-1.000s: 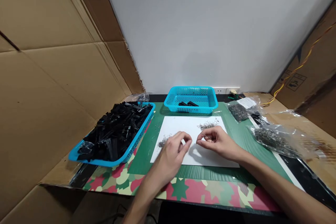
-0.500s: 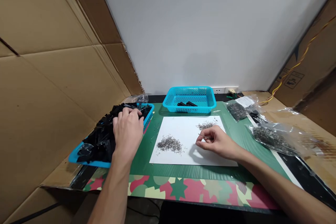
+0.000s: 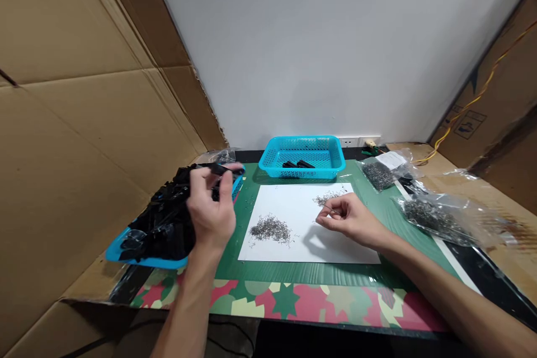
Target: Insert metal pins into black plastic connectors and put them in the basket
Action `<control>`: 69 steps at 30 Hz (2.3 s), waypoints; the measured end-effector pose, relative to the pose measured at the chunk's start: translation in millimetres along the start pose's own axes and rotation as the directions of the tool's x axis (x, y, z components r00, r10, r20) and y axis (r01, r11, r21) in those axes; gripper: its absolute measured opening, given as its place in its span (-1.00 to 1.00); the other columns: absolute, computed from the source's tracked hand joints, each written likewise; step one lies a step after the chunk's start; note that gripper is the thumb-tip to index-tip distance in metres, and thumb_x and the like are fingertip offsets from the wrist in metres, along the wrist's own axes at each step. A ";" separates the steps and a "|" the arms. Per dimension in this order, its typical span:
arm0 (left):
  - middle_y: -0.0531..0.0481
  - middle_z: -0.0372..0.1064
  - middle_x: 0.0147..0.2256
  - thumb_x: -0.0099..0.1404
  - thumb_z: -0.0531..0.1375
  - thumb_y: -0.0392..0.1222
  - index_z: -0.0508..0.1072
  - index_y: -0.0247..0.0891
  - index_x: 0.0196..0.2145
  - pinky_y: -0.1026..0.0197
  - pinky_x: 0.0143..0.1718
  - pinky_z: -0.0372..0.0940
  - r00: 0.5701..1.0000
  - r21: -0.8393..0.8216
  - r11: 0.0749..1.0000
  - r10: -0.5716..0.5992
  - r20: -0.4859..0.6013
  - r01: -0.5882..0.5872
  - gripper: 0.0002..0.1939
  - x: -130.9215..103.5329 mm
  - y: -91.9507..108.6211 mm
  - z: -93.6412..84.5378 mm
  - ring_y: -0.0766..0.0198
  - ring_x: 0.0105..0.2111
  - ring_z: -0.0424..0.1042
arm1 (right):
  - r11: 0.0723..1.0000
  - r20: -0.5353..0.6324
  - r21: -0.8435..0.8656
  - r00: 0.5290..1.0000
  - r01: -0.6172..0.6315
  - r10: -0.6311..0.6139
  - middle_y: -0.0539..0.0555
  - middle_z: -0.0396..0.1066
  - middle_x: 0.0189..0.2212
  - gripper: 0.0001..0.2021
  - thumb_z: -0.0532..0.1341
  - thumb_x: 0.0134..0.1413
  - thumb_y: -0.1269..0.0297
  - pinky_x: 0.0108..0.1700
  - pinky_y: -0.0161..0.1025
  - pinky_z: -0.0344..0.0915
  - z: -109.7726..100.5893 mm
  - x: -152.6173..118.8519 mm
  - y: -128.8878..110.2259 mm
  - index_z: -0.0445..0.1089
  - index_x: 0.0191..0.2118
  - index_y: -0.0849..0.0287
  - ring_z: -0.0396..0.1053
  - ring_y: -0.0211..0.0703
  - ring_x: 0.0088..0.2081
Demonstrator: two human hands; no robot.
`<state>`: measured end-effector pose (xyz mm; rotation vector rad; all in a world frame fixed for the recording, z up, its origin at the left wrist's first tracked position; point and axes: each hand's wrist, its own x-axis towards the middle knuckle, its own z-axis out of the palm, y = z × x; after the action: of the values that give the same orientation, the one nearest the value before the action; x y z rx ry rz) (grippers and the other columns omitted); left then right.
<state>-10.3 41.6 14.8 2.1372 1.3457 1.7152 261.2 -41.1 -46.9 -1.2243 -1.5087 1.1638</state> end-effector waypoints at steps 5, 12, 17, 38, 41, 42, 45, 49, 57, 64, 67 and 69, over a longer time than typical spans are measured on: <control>0.03 0.51 -0.30 0.50 0.13 0.03 0.35 -0.11 -0.10 0.18 -0.18 0.41 0.870 -0.183 0.966 -0.075 0.486 0.185 -0.81 -65.4 31.3 10.0 0.22 -0.29 0.52 | 0.999 0.049 -0.007 0.998 -0.048 0.048 -0.15 0.03 -0.68 -0.71 0.35 0.17 0.06 -0.52 -0.28 -0.13 -6.4 0.7 1.6 0.53 -0.36 0.22 -0.04 -0.34 -0.60; 0.02 0.42 -0.34 0.42 0.24 -0.01 0.49 -0.07 -0.24 0.18 -0.41 0.26 0.756 -0.066 0.952 -0.194 0.625 0.300 -0.87 -118.5 48.2 14.9 0.23 -0.44 0.35 | 0.991 0.045 0.009 0.991 -0.131 0.130 -0.15 0.04 -0.67 -0.71 0.39 0.07 0.09 -0.56 -0.29 -0.13 -17.0 -0.6 -4.6 0.44 -0.45 0.21 -0.04 -0.38 -0.63; 0.00 0.43 -0.34 0.37 0.20 -0.32 0.51 -0.06 -0.25 0.16 -0.36 0.33 0.770 -0.014 0.978 -0.153 0.620 0.206 -0.85 -126.9 46.6 15.2 0.19 -0.40 0.42 | 0.980 0.148 -0.093 0.971 -0.176 0.188 -0.11 0.15 -0.66 -0.78 0.37 0.00 0.24 -0.55 -0.30 -0.08 -14.9 -3.0 -9.4 0.40 -0.53 0.20 0.00 -0.36 -0.60; -0.05 0.49 -0.17 0.46 0.08 -0.48 0.41 -0.12 0.23 0.13 -0.18 0.43 0.740 -0.082 0.996 0.067 0.669 -0.015 -0.52 -141.3 44.1 12.6 0.16 -0.15 0.49 | 0.942 0.121 -0.328 0.985 -0.075 0.120 -0.13 0.15 -0.64 -0.88 0.23 0.00 0.42 -0.51 -0.32 -0.05 5.6 -3.5 -2.2 0.41 -0.51 0.23 0.03 -0.36 -0.54; -0.06 0.45 -0.20 0.51 0.08 -0.40 0.40 -0.16 0.22 0.11 -0.19 0.41 0.715 -0.060 0.998 0.048 0.697 -0.008 -0.60 -141.0 47.0 12.0 0.14 -0.17 0.46 | 0.919 0.092 -0.387 0.989 -0.068 0.112 -0.12 0.17 -0.64 -0.87 0.23 0.01 0.42 -0.50 -0.31 -0.04 8.8 -3.4 -3.1 0.42 -0.52 0.23 0.05 -0.34 -0.54; -0.06 0.45 -0.20 0.52 0.08 -0.38 0.39 -0.17 0.22 0.10 -0.19 0.40 0.713 -0.055 0.998 0.048 0.699 -0.014 -0.62 -140.9 47.5 12.1 0.13 -0.17 0.45 | 0.912 0.083 -0.406 0.991 -0.065 0.107 -0.11 0.18 -0.64 -0.87 0.23 0.01 0.42 -0.50 -0.31 -0.03 9.9 -3.6 -3.5 0.42 -0.52 0.23 0.06 -0.34 -0.54; -0.06 0.44 -0.22 0.53 0.10 -0.33 0.39 -0.20 0.20 0.09 -0.19 0.39 0.722 -0.048 0.998 0.064 0.688 -0.043 -0.67 -140.7 48.4 12.8 0.12 -0.17 0.44 | 0.888 0.054 -0.457 0.995 -0.052 0.087 -0.10 0.20 -0.64 -0.86 0.24 0.03 0.41 -0.50 -0.30 -0.02 13.4 -5.1 -4.6 0.42 -0.53 0.22 0.08 -0.33 -0.54; -0.06 0.45 -0.23 0.55 0.11 -0.27 0.41 -0.20 0.16 0.07 -0.17 0.38 0.737 -0.048 0.997 0.071 0.672 -0.053 -0.72 -141.9 48.3 14.1 0.12 -0.18 0.44 | 0.866 0.046 -0.500 0.998 -0.010 0.038 -0.10 0.21 -0.63 -0.86 0.23 0.04 0.44 -0.47 -0.30 -0.01 16.8 -8.7 -4.8 0.41 -0.51 0.21 0.10 -0.32 -0.54; -0.05 0.46 -0.26 0.56 0.10 -0.23 0.45 -0.20 0.11 0.08 -0.21 0.37 0.750 -0.036 0.999 0.042 0.660 -0.023 -0.76 -141.6 47.8 17.0 0.12 -0.21 0.44 | 0.854 0.072 -0.515 0.997 0.071 -0.040 -0.12 0.16 -0.63 -0.79 0.22 0.13 0.42 -0.45 -0.30 -0.04 19.4 -11.5 0.6 0.30 -0.52 0.19 0.04 -0.34 -0.54; -0.05 0.48 -0.27 0.55 0.11 -0.24 0.46 -0.21 0.11 0.07 -0.20 0.39 0.757 -0.038 0.999 0.039 0.652 -0.019 -0.75 -140.8 47.6 17.3 0.13 -0.22 0.45 | 0.864 0.183 -0.495 0.983 0.087 0.006 -0.12 0.11 -0.63 -0.70 0.21 0.30 0.32 -0.47 -0.27 -0.07 7.5 -9.8 -4.8 0.39 -0.50 0.22 0.01 -0.33 -0.53; -0.06 0.48 -0.27 0.54 0.12 -0.26 0.47 -0.21 0.11 0.08 -0.21 0.39 0.757 -0.034 0.999 0.041 0.653 -0.025 -0.74 -141.2 47.1 16.5 0.12 -0.22 0.45 | 0.837 0.187 -0.532 0.982 0.128 -0.031 -0.06 0.26 -0.57 -0.71 0.14 0.39 0.33 -0.43 -0.27 0.05 2.0 -11.3 -8.7 0.50 -0.38 0.22 0.15 -0.28 -0.50; -0.06 0.49 -0.26 0.54 0.12 -0.28 0.47 -0.21 0.11 0.07 -0.20 0.40 0.757 -0.035 0.999 0.043 0.652 -0.027 -0.74 -141.1 47.2 16.0 0.12 -0.21 0.45 | 0.802 0.157 -0.566 0.980 0.190 -0.122 0.06 0.42 -0.39 -0.70 0.08 0.44 0.35 -0.29 -0.24 0.23 -0.3 -11.8 -9.1 0.55 -0.25 0.22 0.33 -0.20 -0.37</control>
<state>32.0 -74.1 -70.1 2.4094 1.0600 0.8093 261.6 -53.5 -38.6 -1.4008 -2.1069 0.6796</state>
